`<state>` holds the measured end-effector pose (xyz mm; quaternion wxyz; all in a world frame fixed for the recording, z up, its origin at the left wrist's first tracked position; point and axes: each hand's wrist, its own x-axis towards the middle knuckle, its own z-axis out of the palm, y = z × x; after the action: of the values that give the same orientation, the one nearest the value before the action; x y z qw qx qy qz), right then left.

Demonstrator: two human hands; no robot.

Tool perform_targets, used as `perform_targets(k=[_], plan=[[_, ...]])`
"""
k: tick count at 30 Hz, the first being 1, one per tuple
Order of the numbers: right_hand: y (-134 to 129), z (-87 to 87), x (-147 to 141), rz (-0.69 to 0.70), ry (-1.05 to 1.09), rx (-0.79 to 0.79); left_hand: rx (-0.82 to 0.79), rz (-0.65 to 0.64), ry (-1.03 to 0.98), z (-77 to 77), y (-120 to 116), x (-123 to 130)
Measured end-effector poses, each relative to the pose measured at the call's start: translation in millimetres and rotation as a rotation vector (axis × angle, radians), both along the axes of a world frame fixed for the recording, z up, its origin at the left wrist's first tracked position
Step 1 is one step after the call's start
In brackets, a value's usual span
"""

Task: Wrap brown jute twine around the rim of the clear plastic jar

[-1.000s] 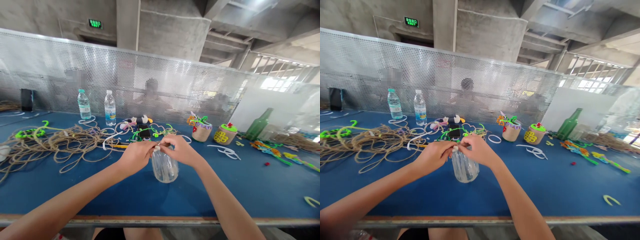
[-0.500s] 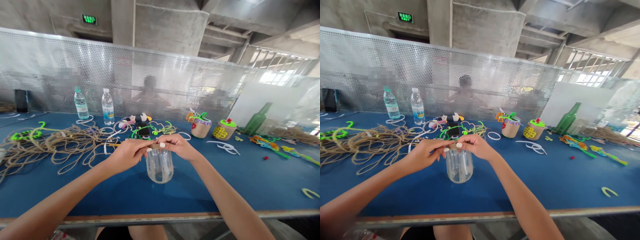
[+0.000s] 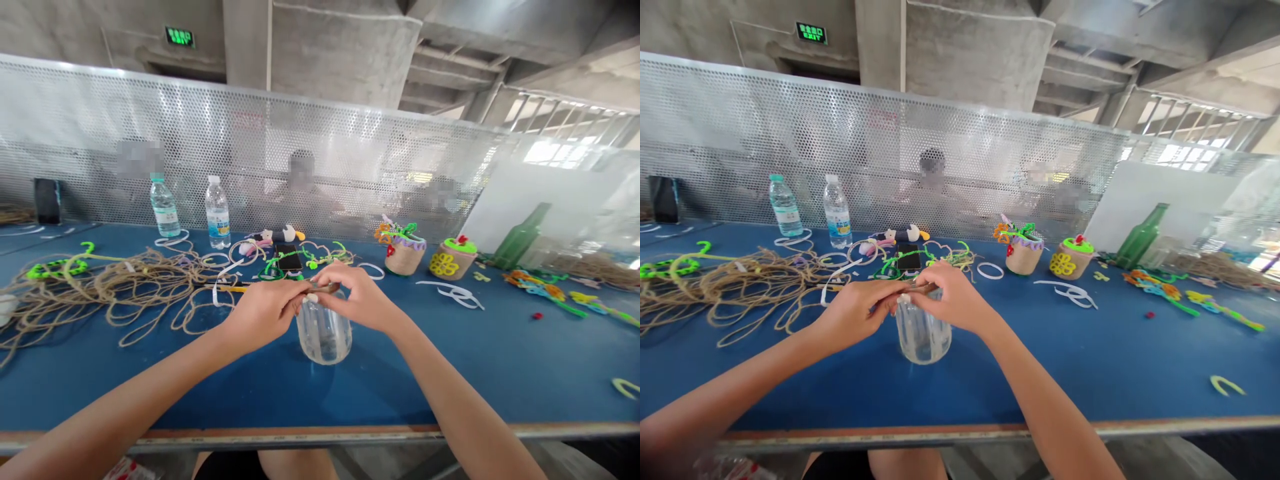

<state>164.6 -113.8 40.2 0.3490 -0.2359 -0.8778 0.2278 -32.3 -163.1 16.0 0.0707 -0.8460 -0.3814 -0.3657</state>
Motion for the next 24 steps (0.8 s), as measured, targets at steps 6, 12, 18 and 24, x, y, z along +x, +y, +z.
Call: perform_targets(k=[6,12,18,24], plan=[[11.1,-2.2,5.0,0.164,-0.009,-0.211,-0.058,-0.034,0.092,6.6,1.4,-12.0],[27.1,-3.9,14.2,0.307,0.007,-0.277,-0.102,-0.065,0.068,8.0,1.9,-21.6],[25.2,-2.8,14.0,0.376,0.011,-0.288,-0.092,-0.081,0.049,4.3,2.0,-15.1],[24.9,-3.2,14.6,0.381,0.015,-0.284,-0.088,-0.084,0.014,1.3,4.3,-13.0]])
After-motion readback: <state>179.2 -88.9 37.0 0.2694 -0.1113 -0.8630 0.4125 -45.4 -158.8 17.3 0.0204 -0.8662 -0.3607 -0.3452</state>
